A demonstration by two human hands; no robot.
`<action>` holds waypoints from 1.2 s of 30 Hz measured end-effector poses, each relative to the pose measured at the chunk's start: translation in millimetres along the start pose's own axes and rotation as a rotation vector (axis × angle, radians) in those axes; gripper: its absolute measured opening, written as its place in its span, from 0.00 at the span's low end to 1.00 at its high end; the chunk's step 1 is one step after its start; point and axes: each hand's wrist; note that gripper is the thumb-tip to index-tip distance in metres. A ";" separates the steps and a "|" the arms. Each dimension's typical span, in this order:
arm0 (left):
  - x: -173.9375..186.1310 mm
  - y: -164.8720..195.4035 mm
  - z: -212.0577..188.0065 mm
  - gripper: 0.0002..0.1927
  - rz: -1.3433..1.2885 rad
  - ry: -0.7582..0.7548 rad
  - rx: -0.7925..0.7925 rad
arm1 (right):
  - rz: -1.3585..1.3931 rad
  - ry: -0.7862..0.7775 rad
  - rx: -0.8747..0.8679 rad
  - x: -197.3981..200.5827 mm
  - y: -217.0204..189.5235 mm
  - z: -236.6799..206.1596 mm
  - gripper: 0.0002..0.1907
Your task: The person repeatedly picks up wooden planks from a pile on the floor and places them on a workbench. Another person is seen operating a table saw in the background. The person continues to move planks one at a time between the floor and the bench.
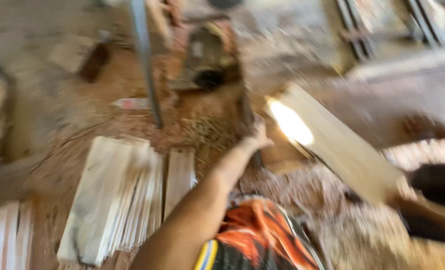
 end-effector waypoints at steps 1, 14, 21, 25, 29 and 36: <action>-11.3 -5.8 -1.3 0.55 -0.151 0.109 -0.084 | 0.034 0.006 0.001 10.8 0.6 2.0 0.29; -22.0 -53.7 6.9 0.36 -1.041 0.474 0.696 | 0.191 0.026 0.155 -38.5 -176.9 52.4 0.31; -11.2 -70.4 -2.1 0.28 -1.093 0.452 0.550 | 0.056 -0.080 0.280 -72.3 -196.4 52.3 0.22; -10.4 -107.5 -55.7 0.30 -1.024 -0.088 0.512 | 0.244 -0.201 0.186 -65.3 -197.3 45.6 0.21; -25.8 -114.9 -87.5 0.50 -0.969 -0.068 0.601 | 0.173 -0.351 0.167 -50.4 -190.6 55.8 0.18; -36.0 -161.0 -120.2 0.40 -1.060 0.154 0.395 | 0.045 -0.334 0.102 -93.5 -139.3 40.6 0.16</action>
Point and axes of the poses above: each hand's wrist, its own z-axis towards the middle knuckle, its own x-axis out of the back of the hand, y = z × x, and after that the axes turned 10 degrees about y, right-handed
